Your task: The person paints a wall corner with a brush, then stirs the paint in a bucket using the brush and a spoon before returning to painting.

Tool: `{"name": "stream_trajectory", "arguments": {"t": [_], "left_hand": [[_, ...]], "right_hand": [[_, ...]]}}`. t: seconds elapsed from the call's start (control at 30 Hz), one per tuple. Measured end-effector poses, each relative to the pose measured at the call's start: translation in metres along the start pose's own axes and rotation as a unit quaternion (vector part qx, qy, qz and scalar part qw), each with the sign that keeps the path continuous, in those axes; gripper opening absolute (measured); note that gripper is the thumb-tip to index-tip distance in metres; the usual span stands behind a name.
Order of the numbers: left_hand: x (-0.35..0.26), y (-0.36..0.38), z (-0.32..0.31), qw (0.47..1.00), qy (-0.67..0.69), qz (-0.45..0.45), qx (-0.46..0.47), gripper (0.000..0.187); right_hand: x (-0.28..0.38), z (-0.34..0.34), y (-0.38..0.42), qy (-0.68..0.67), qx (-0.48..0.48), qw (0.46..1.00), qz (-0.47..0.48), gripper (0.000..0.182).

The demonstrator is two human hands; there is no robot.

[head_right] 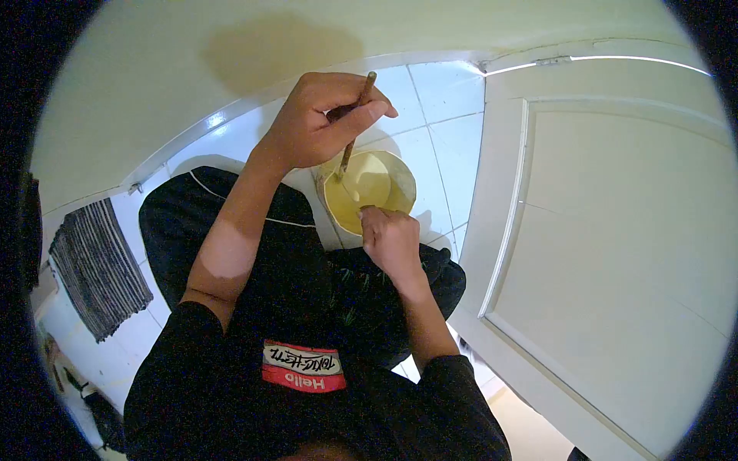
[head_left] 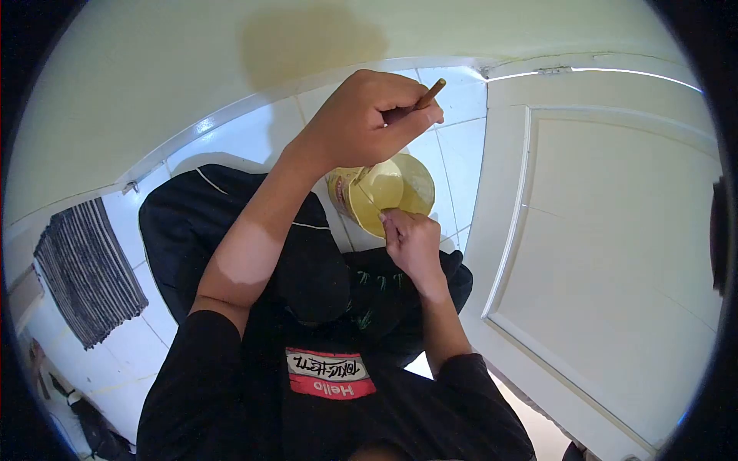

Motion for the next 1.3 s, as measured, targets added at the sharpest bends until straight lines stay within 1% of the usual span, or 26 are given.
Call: {"name": "stream_trajectory", "arguments": {"t": [0.27,0.37,0.4,0.47,0.57,0.6,0.67,0.77,0.8,0.87,0.9,1.07,1.17,1.27,1.3], "left_hand": [[0.000,0.000,0.000,1.000,0.013,0.011,-0.003,0.016],[0.000,0.001,-0.001,0.999,0.027,0.020,-0.005,0.017],[0.001,0.001,-0.001,1.000,0.019,0.011,-0.005,0.017],[0.003,0.000,-0.001,1.000,0.004,-0.008,-0.004,0.017],[0.001,0.000,-0.001,1.000,0.011,0.015,0.000,0.017],[0.000,0.001,0.000,1.000,0.011,0.024,0.005,0.017],[0.000,0.001,0.000,0.999,0.014,0.043,0.014,0.018],[0.005,0.001,-0.003,1.000,0.004,0.015,0.006,0.018],[0.005,0.001,-0.003,1.000,0.007,0.025,0.011,0.018],[0.004,0.001,-0.001,0.999,0.013,0.046,0.020,0.018],[0.005,0.001,-0.002,0.999,0.008,0.040,0.019,0.018],[0.010,0.002,-0.006,0.999,-0.002,0.027,0.024,0.019],[0.008,0.002,-0.008,0.997,-0.017,0.058,0.046,0.018],[0.012,0.003,-0.012,0.996,-0.042,0.061,0.051,0.019],[0.011,0.003,-0.014,0.996,-0.041,0.061,0.040,0.023]], "right_hand": [[-0.005,0.013,0.001,-0.004,0.046,0.997,0.059,0.005],[-0.009,0.019,-0.001,0.019,0.062,0.995,0.074,0.004],[-0.012,0.020,-0.001,0.027,0.068,0.995,0.071,0.001],[-0.019,0.023,-0.004,0.042,0.081,0.994,0.065,0.009],[-0.027,0.032,-0.007,-0.032,0.022,0.999,0.031,0.004],[-0.030,0.034,-0.007,-0.037,0.027,0.999,-0.007,0.003],[-0.038,0.039,-0.004,-0.046,0.036,0.995,-0.082,0.006],[-0.056,0.039,0.007,-0.066,0.024,0.984,-0.166,0.009],[-0.061,0.038,0.011,-0.071,0.017,0.979,-0.193,0.010],[-0.070,0.034,0.020,-0.116,-0.031,0.968,-0.219,0.013],[-0.072,0.034,0.023,-0.139,-0.055,0.961,-0.231,0.014],[-0.069,0.041,0.033,-0.135,-0.111,0.957,-0.233,0.016],[-0.062,0.039,0.037,-0.138,-0.156,0.953,-0.222,0.016],[-0.055,0.029,0.038,-0.140,-0.213,0.946,-0.202,0.015],[-0.055,0.026,0.038,-0.141,-0.235,0.942,-0.195,0.015]]}}
Point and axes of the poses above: each hand's wrist, its own y-axis away from the middle knuckle, its own z-axis out of the back of the hand, x = y × z, the point moved 3 cm from there along -y, towards the middle knuckle, and after that the axes turned 7 degrees about y, right-handed, at the moved point
